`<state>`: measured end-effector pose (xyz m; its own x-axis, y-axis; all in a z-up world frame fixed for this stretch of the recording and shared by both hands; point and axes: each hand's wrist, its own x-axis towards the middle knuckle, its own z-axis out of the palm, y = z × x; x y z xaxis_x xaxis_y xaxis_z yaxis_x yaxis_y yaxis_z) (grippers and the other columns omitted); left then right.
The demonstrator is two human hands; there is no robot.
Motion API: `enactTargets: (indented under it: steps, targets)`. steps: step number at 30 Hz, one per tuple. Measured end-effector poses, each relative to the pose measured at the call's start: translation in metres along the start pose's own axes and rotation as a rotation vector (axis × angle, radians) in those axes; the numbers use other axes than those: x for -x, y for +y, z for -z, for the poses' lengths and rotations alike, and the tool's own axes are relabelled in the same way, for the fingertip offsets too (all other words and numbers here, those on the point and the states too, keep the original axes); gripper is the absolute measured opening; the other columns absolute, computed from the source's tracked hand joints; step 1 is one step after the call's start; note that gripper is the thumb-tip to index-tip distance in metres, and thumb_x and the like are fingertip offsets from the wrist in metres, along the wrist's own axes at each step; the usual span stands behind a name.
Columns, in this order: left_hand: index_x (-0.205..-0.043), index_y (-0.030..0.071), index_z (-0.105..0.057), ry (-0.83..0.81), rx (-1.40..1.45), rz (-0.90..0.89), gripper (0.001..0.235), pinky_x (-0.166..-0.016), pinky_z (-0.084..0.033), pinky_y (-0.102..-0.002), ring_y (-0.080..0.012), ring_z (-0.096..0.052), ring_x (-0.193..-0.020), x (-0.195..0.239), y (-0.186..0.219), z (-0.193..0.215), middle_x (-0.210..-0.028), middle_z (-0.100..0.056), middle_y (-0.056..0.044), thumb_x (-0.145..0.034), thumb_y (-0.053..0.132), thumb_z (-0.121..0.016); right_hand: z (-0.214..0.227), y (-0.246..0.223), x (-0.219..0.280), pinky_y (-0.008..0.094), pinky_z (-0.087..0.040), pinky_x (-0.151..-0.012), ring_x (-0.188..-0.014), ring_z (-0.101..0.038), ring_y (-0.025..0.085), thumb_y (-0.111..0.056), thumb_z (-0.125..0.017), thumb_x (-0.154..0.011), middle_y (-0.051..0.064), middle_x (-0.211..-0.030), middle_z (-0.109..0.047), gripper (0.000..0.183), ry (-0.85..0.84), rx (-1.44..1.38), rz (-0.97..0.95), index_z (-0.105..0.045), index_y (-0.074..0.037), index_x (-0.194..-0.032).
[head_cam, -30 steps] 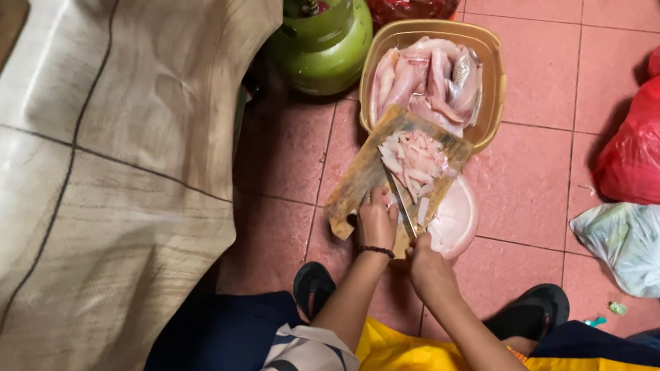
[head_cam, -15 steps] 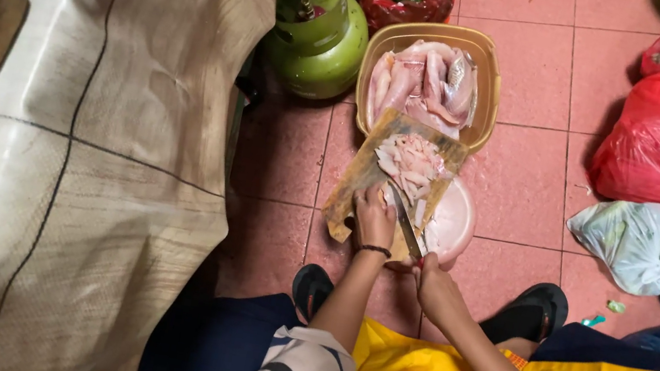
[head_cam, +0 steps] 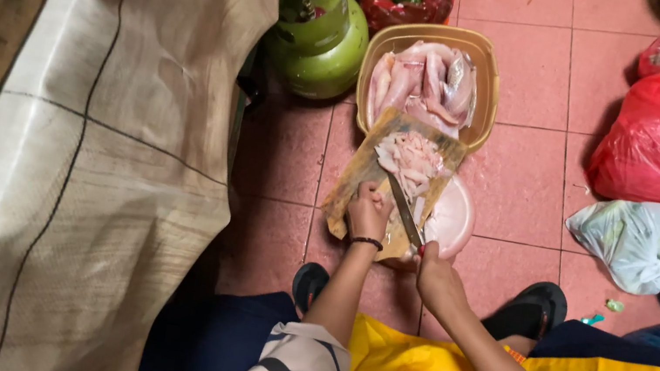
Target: Slicing raw chicken breast into small pieces on a wooden cutting board using a knife.
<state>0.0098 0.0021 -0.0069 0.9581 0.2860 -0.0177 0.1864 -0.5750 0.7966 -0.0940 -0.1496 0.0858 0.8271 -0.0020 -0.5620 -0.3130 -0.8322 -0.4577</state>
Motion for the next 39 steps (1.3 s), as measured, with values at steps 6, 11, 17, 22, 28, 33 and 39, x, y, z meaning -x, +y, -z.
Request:
enactTargets:
  steps: [6, 11, 17, 22, 28, 33, 39]
  targets:
    - [-0.103, 0.012, -0.07, 0.072, 0.196, 0.016, 0.037, -0.072, -0.06, -0.03, -0.0186, -0.073, -0.073, 0.008, 0.001, -0.004, -0.081, -0.075, -0.004, -0.069, -0.001, -0.077, -0.027, 0.017, -0.005, 0.06, -0.055, -0.092, -0.096, -0.071, 0.053, -0.037, -0.034, -0.106, 0.029, -0.091, -0.072, 0.027, -0.012, 0.13, 0.008, -0.036, -0.012, -0.114]
    - [-0.099, 0.016, -0.073, 0.128, 0.109, -0.018, 0.035, -0.073, -0.059, -0.029, -0.0173, -0.071, -0.072, 0.009, -0.001, -0.009, -0.078, -0.074, 0.0, -0.068, 0.004, -0.081, -0.021, 0.012, 0.003, 0.059, -0.055, -0.091, -0.096, -0.072, 0.052, -0.039, -0.034, -0.106, 0.027, -0.09, -0.073, 0.027, -0.009, 0.147, 0.013, -0.037, -0.013, -0.113]
    - [-0.099, 0.018, -0.072, 0.154, 0.024, -0.042, 0.035, -0.077, -0.059, -0.033, -0.0188, -0.07, -0.074, 0.008, 0.006, -0.006, -0.077, -0.073, 0.003, -0.067, 0.005, -0.08, 0.001, -0.004, 0.019, 0.06, -0.054, -0.093, -0.097, -0.071, 0.053, -0.038, -0.031, -0.107, 0.027, -0.093, -0.073, 0.026, -0.014, 0.145, -0.006, -0.036, -0.014, -0.114]
    - [-0.1, 0.016, -0.073, 0.116, 0.036, -0.044, 0.034, -0.075, -0.06, -0.034, -0.02, -0.07, -0.073, 0.007, 0.008, -0.002, -0.078, -0.069, 0.0, -0.069, 0.003, -0.079, 0.0, -0.006, 0.019, 0.06, -0.053, -0.093, -0.098, -0.071, 0.053, -0.037, -0.031, -0.107, 0.027, -0.094, -0.073, 0.025, -0.031, 0.162, -0.028, -0.036, -0.014, -0.115]
    - [-0.102, 0.019, -0.072, 0.053, -0.016, -0.04, 0.034, -0.076, -0.06, -0.035, -0.0214, -0.07, -0.076, 0.002, 0.005, -0.004, -0.08, -0.066, 0.0, -0.071, 0.007, -0.08, -0.003, -0.002, 0.005, 0.06, -0.053, -0.093, -0.1, -0.07, 0.053, -0.036, -0.032, -0.107, 0.029, -0.094, -0.073, 0.025, -0.071, 0.109, -0.048, -0.039, -0.014, -0.116]
    - [-0.103, 0.021, -0.07, 0.004, -0.05, -0.015, 0.035, -0.077, -0.06, -0.036, -0.0221, -0.071, -0.077, -0.002, -0.003, -0.01, -0.08, -0.064, 0.001, -0.072, 0.009, -0.081, 0.018, -0.022, 0.006, 0.062, -0.052, -0.094, -0.103, -0.068, 0.055, -0.038, -0.037, -0.105, 0.031, -0.097, -0.072, 0.028, -0.112, 0.064, -0.077, -0.04, -0.013, -0.117]
    - [-0.114, 0.015, -0.066, -0.033, -0.025, -0.016, 0.044, -0.079, -0.06, -0.041, -0.0289, -0.071, -0.081, -0.004, -0.004, -0.013, -0.078, -0.063, -0.004, -0.073, 0.008, -0.08, 0.026, -0.018, 0.015, 0.06, -0.052, -0.094, -0.101, -0.069, 0.055, -0.041, -0.037, -0.105, 0.033, -0.095, -0.071, 0.031, -0.103, 0.058, -0.039, -0.042, -0.013, -0.115]
